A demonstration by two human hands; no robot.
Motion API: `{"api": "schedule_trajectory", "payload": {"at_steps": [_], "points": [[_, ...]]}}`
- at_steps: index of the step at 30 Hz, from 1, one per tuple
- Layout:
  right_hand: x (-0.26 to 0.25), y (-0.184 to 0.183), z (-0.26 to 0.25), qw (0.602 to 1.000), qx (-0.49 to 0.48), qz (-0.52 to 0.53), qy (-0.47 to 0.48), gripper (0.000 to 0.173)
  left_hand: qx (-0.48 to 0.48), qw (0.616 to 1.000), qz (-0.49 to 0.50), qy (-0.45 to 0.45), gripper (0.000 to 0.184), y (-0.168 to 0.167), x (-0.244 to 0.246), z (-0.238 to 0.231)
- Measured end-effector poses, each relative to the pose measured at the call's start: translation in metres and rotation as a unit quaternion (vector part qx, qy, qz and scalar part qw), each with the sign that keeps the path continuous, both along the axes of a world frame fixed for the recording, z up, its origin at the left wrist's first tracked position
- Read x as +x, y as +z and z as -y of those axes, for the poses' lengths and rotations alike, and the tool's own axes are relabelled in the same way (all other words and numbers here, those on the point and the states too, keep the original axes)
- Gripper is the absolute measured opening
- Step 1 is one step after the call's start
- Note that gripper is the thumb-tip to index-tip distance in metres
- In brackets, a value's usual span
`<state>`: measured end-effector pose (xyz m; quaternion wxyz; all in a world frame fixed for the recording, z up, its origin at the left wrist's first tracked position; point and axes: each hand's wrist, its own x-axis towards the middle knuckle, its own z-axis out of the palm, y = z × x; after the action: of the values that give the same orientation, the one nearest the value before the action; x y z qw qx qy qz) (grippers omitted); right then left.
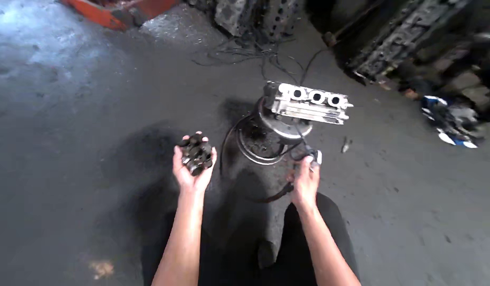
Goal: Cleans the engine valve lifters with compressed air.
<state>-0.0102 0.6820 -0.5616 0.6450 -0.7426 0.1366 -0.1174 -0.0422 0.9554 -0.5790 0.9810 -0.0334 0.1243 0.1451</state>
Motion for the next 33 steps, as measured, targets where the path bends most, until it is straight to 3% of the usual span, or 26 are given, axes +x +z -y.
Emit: {"api": "schedule_trajectory", "payload": {"at_steps": [4,6,10,15,20,23,25,28,33], "points": [[-0.028,0.031,-0.014,0.973,-0.093,0.165,0.132,0.036,0.039,0.999,0.022,-0.001,0.041,-0.009,0.013,-0.009],[-0.042,0.050,-0.030,0.938,-0.174,0.219,0.206,0.042,0.050,0.999,-0.004,0.005,0.043,-0.008,0.018,-0.011],[-0.067,0.068,-0.067,0.856,-0.349,0.186,0.334,0.062,0.078,0.996,-0.042,0.013,0.044,-0.010,0.021,-0.015],[-0.082,0.082,-0.083,0.780,-0.421,0.165,0.433,0.063,0.102,0.991,-0.075,0.031,0.043,-0.009,0.024,-0.022],[-0.070,0.090,-0.071,0.757,-0.452,0.094,0.463,0.069,0.127,0.988,-0.077,0.030,0.046,-0.014,0.021,-0.020],[-0.073,0.092,-0.062,0.700,-0.429,0.165,0.547,0.068,0.169,0.984,-0.044,0.013,0.047,-0.022,0.019,-0.018],[-0.071,0.098,-0.058,0.666,-0.439,0.192,0.571,0.067,0.148,0.988,-0.049,0.021,0.046,-0.026,0.022,-0.018],[-0.052,0.111,-0.047,0.652,-0.473,0.190,0.561,0.072,0.074,0.993,-0.075,0.050,0.042,-0.026,0.036,-0.020],[-0.055,0.133,-0.023,0.576,-0.301,0.281,0.706,0.060,0.064,0.994,-0.078,0.053,0.041,-0.023,0.041,-0.021]]}}
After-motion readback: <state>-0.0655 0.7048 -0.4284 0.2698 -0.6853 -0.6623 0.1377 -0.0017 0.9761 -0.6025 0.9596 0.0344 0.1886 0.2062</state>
